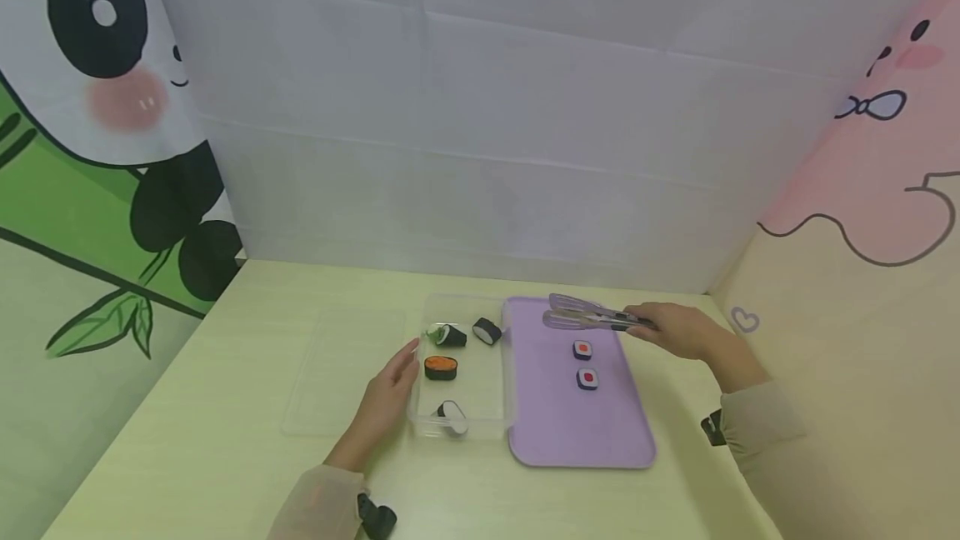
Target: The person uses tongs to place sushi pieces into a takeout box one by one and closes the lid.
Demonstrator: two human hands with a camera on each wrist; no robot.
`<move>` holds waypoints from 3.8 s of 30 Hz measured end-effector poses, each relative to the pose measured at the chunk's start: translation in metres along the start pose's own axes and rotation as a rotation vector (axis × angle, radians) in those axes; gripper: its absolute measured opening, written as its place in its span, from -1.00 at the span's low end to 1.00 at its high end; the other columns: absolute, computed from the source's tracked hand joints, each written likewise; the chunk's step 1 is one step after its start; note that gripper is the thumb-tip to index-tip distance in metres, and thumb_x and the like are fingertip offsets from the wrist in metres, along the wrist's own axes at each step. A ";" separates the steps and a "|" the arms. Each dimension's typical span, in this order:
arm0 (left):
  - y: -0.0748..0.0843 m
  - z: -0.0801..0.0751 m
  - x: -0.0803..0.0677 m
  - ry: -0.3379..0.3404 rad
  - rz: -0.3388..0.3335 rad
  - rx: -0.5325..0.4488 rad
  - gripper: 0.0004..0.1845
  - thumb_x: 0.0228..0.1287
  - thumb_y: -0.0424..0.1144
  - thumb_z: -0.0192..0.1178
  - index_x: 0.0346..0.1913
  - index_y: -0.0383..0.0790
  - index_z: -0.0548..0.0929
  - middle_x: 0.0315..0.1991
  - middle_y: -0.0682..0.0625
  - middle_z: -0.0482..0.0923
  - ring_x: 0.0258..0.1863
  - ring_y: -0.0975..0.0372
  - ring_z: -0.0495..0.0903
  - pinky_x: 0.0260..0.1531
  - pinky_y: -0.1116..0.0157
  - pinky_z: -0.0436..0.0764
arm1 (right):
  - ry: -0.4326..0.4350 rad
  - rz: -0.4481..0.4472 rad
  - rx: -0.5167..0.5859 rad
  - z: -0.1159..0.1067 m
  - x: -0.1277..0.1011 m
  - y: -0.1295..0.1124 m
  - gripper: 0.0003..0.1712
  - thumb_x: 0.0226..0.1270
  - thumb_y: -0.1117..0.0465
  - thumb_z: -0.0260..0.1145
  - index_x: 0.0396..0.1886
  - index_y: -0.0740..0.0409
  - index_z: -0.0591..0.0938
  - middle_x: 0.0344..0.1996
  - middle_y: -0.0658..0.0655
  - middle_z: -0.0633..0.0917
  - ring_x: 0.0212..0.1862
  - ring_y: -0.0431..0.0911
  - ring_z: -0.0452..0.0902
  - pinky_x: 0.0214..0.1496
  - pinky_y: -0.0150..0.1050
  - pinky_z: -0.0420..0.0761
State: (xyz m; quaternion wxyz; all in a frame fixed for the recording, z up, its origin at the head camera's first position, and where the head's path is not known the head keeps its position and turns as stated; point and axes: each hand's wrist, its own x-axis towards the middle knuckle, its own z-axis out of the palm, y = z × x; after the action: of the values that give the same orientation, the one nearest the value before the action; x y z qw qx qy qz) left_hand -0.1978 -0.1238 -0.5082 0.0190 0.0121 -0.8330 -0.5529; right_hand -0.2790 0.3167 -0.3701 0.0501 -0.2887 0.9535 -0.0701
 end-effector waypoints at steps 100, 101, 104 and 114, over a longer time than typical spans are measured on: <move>0.009 0.004 -0.002 0.003 -0.030 0.021 -0.49 0.56 -0.07 -0.09 0.49 -0.03 0.25 0.36 -0.25 0.31 0.33 -0.14 0.29 0.28 -0.10 0.26 | -0.041 -0.018 0.090 0.026 -0.046 0.025 -0.47 0.43 -0.02 0.23 0.18 0.30 0.57 -0.10 0.09 0.67 -0.10 0.00 0.57 -0.10 0.05 0.57; 0.010 0.004 -0.002 0.001 -0.031 0.021 -0.49 0.56 -0.07 -0.09 0.49 -0.03 0.25 0.37 -0.25 0.31 0.33 -0.14 0.28 0.28 -0.10 0.25 | -0.050 -0.020 0.089 0.027 -0.048 0.027 -0.48 0.43 -0.01 0.24 0.17 0.30 0.58 -0.12 0.06 0.67 -0.14 -0.04 0.55 -0.14 0.02 0.57; 0.011 0.003 -0.002 0.002 -0.030 0.020 -0.49 0.57 -0.08 -0.10 0.49 -0.03 0.25 0.37 -0.24 0.30 0.34 -0.14 0.28 0.28 -0.11 0.25 | -0.068 -0.019 0.091 0.032 -0.053 0.033 -0.50 0.42 -0.01 0.25 0.15 0.28 0.59 -0.14 0.01 0.66 -0.18 -0.10 0.53 -0.17 -0.02 0.56; 0.014 0.002 -0.003 0.013 -0.026 0.023 -0.50 0.57 -0.12 -0.10 0.49 -0.07 0.25 0.36 -0.25 0.32 0.33 -0.14 0.29 0.28 -0.10 0.25 | -0.040 -0.058 0.063 0.044 -0.057 0.041 -0.54 0.40 0.01 0.27 0.10 0.26 0.64 -0.05 0.17 0.69 0.00 0.16 0.59 -0.01 0.13 0.56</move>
State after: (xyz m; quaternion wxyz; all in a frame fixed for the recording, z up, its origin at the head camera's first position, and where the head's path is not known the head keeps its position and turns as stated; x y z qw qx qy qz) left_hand -0.1948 -0.1159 -0.4962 0.0174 0.0266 -0.8389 -0.5433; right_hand -0.2480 0.3782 -0.4174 0.0760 -0.3157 0.9410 -0.0956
